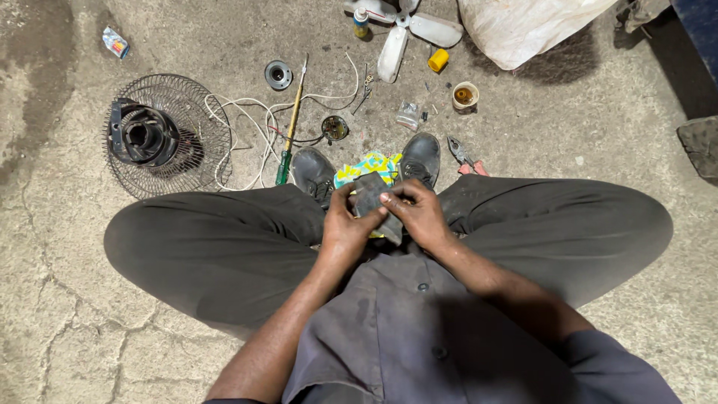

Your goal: The person polishes a motor rotor shaft with sandpaper, then holds a motor cover plate and cuts wires attached to it using pliers.

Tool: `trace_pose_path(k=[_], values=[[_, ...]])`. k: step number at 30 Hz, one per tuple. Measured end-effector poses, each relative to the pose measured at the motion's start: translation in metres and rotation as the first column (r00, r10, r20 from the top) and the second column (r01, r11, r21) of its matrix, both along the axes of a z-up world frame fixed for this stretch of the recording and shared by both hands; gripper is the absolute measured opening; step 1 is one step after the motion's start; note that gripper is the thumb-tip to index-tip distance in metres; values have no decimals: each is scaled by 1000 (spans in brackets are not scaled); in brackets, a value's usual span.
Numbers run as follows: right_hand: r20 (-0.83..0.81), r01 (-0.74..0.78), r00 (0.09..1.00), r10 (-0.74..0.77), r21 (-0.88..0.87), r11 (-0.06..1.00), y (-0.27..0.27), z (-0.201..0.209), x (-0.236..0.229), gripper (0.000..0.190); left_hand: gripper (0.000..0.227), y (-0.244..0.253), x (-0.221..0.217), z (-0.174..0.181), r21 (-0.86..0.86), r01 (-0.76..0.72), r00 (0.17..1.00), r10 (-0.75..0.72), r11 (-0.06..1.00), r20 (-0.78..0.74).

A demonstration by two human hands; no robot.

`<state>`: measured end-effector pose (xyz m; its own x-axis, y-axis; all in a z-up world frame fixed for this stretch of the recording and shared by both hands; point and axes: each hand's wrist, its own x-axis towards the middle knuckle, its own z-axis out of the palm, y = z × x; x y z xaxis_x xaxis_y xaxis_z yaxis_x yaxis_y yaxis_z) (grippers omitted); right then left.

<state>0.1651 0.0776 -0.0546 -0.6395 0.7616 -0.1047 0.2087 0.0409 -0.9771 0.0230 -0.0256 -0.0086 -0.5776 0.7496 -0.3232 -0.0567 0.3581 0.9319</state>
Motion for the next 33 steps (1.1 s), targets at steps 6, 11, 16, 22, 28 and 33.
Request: trace_pose_path(k=[6,11,16,22,28,33], values=[[-152,30,974,-166,-645,764,0,-11,-3,24,27,-4,-2,-5,-127,-231,797,262,965,544],[-106,-24,990,-95,-781,625,4,6,-4,24,16,-4,-2,-13,193,-101,887,1,976,462],[-98,-51,995,-34,-748,662,4,12,-1,20,19,-15,3,-12,181,-34,889,-53,983,455],[-227,-154,972,65,-400,904,15,38,12,55,35,-14,-10,14,150,-141,942,86,978,323],[-242,-193,970,32,-679,709,17,75,34,61,41,-12,-20,38,82,-200,854,133,976,503],[-389,-296,919,-60,-783,547,14,63,40,58,38,-13,-12,35,87,-234,838,156,968,522]])
